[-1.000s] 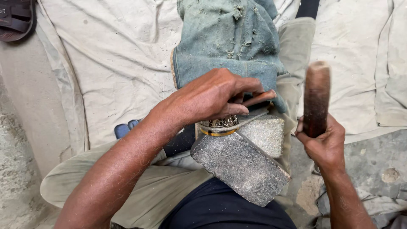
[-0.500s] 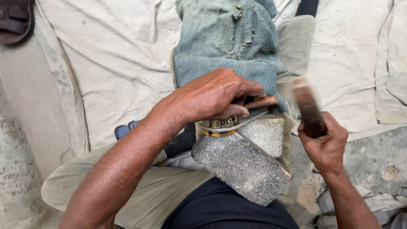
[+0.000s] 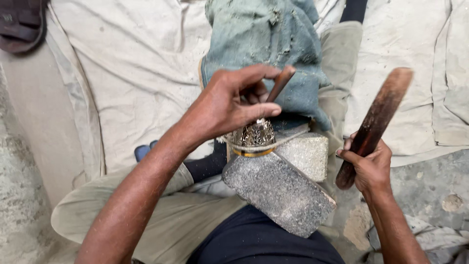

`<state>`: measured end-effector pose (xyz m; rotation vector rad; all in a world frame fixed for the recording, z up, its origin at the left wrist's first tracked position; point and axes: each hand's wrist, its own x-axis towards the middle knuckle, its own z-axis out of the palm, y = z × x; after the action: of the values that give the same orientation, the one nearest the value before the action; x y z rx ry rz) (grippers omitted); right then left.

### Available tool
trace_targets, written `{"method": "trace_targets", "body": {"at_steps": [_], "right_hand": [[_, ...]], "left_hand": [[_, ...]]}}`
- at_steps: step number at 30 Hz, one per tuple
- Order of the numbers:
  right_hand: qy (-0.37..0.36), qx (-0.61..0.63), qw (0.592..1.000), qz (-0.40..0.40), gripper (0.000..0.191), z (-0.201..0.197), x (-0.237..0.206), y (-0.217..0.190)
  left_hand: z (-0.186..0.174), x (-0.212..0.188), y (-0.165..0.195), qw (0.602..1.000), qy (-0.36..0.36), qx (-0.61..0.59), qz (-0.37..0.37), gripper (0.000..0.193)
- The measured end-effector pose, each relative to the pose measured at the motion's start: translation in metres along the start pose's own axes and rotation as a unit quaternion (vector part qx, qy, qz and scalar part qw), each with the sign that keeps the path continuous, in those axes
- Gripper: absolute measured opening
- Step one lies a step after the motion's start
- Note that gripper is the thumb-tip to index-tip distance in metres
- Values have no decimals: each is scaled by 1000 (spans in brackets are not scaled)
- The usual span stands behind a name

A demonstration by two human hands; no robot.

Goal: The person sits on the floor and uses a hammer and punch to emboss a decorative pattern on a small metal bell. They repeatedly strike the punch against the bell's surface while holding it steady on a stone block.

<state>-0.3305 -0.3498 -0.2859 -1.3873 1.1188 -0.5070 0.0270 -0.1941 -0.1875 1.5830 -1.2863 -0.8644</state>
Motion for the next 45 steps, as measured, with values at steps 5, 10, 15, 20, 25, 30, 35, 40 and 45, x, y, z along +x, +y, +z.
{"method": "trace_targets", "body": {"at_steps": [5,10,15,20,25,30,35,40,45], "right_hand": [[-16,38,999,17,42,30,-48,7],[-61,5,998,6,40,89,-54,-18],[-72,-109,991,-7,33,121,-27,-40],[-145,-170,959,-176,29,149,23,-46],[-125,-361,896,-227,23,148,21,-81],[-100,-545,807,-206,25,162,12,-114],[-129,-504,819,-241,26,173,7,-115],[-132,-512,805,-268,25,179,19,-100],[-123,-541,803,-216,20,182,18,-98]], "left_hand": [[10,-67,-7,999,0,-27,39,52],[-9,-93,-20,1000,21,3,2,48],[-18,-92,-37,997,49,31,-59,49],[-21,-75,-69,988,115,36,-98,54],[-27,-87,-64,987,126,88,-50,54],[-37,-96,-57,982,111,150,-34,52],[-39,-106,-62,981,140,121,-57,47],[-46,-102,-78,979,135,149,-25,50],[-53,-105,-81,978,132,161,-24,51]]}}
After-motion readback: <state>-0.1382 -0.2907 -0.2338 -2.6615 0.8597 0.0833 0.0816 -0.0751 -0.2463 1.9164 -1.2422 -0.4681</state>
